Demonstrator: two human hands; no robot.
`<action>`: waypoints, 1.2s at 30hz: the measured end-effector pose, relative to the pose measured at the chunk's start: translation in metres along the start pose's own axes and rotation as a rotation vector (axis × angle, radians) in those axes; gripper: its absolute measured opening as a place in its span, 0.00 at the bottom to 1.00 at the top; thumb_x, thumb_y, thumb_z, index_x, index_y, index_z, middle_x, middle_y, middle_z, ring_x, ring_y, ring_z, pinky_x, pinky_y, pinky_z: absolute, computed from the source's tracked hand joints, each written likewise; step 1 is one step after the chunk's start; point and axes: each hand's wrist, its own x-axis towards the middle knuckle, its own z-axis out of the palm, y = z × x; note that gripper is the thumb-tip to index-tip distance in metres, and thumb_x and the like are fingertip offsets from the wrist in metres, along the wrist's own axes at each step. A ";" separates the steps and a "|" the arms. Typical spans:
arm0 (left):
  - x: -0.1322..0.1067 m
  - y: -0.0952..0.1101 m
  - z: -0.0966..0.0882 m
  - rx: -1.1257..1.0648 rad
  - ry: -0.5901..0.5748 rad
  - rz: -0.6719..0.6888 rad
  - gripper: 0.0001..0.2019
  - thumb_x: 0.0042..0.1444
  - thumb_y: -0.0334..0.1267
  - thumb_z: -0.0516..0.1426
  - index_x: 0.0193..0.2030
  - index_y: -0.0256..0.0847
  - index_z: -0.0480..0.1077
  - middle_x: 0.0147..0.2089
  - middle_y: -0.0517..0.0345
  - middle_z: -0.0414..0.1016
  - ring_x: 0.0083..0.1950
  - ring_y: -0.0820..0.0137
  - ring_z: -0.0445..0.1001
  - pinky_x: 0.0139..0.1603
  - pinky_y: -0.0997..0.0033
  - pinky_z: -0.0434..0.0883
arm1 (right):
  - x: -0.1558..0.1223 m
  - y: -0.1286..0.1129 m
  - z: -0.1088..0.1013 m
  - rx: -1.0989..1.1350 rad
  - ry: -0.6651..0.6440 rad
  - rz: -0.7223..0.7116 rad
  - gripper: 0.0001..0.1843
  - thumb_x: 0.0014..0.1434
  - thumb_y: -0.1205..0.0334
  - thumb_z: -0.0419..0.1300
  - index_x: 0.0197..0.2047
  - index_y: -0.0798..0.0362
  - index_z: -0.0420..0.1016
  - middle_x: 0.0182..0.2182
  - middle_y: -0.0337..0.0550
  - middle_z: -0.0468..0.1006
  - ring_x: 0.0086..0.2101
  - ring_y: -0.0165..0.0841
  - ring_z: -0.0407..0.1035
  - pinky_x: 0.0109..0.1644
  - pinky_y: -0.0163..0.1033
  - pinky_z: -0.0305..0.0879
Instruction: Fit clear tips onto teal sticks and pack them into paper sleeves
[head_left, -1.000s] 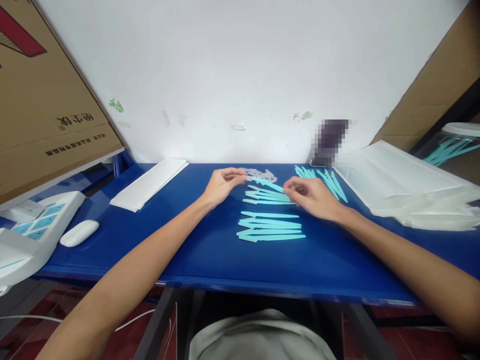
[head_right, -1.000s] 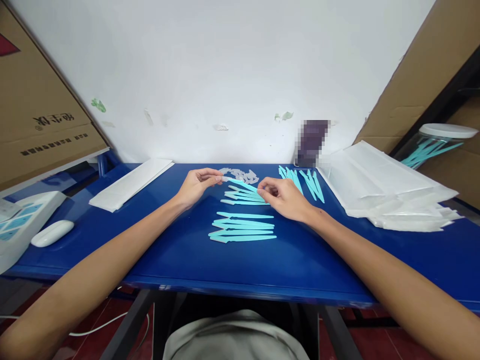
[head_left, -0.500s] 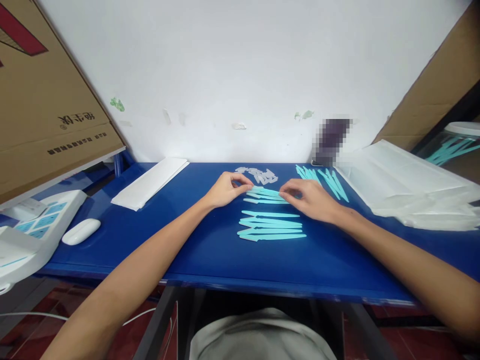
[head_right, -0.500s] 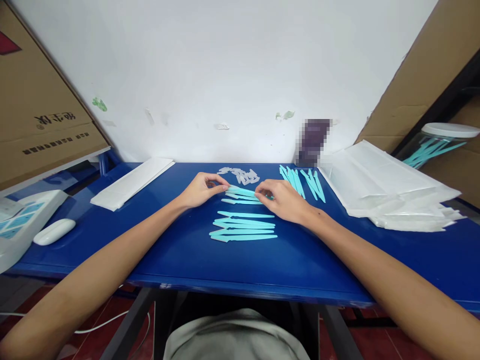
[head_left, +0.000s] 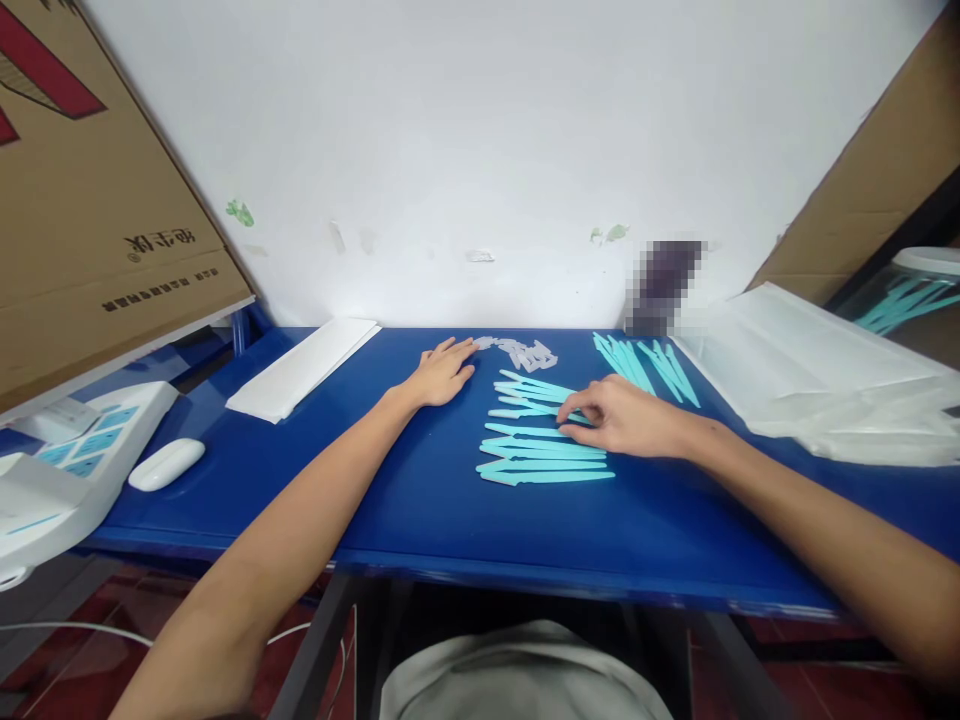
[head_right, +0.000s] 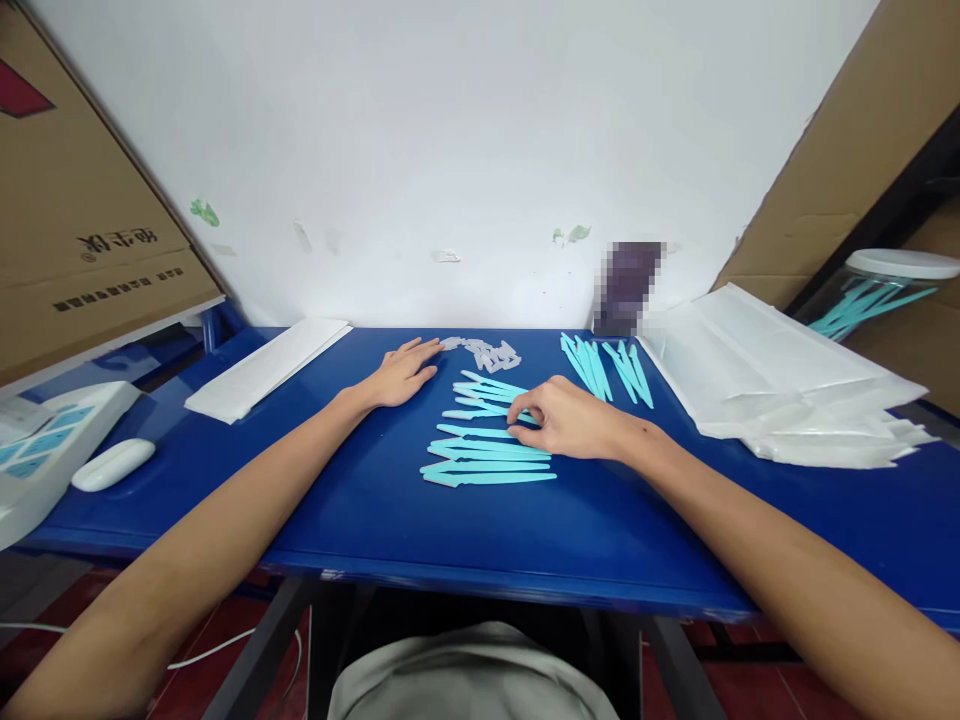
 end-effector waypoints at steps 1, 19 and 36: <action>0.000 0.000 0.000 0.011 -0.017 0.012 0.28 0.69 0.45 0.41 0.74 0.46 0.52 0.78 0.54 0.47 0.77 0.51 0.44 0.71 0.37 0.49 | 0.000 0.000 0.000 0.010 -0.022 0.002 0.18 0.63 0.50 0.58 0.41 0.53 0.83 0.15 0.32 0.60 0.17 0.28 0.54 0.28 0.37 0.53; -0.011 0.003 -0.005 -0.023 0.205 0.207 0.15 0.67 0.42 0.49 0.44 0.42 0.76 0.45 0.48 0.77 0.47 0.58 0.72 0.51 0.59 0.67 | -0.008 0.001 -0.016 0.066 -0.092 -0.045 0.20 0.70 0.44 0.45 0.38 0.50 0.66 0.33 0.45 0.73 0.31 0.35 0.64 0.35 0.40 0.60; -0.025 0.047 -0.008 -0.503 0.462 0.279 0.10 0.58 0.45 0.62 0.38 0.42 0.79 0.40 0.54 0.82 0.41 0.64 0.77 0.48 0.63 0.71 | -0.003 0.020 -0.009 -0.245 0.344 -0.023 0.16 0.71 0.52 0.41 0.47 0.50 0.66 0.27 0.43 0.75 0.25 0.37 0.67 0.33 0.40 0.57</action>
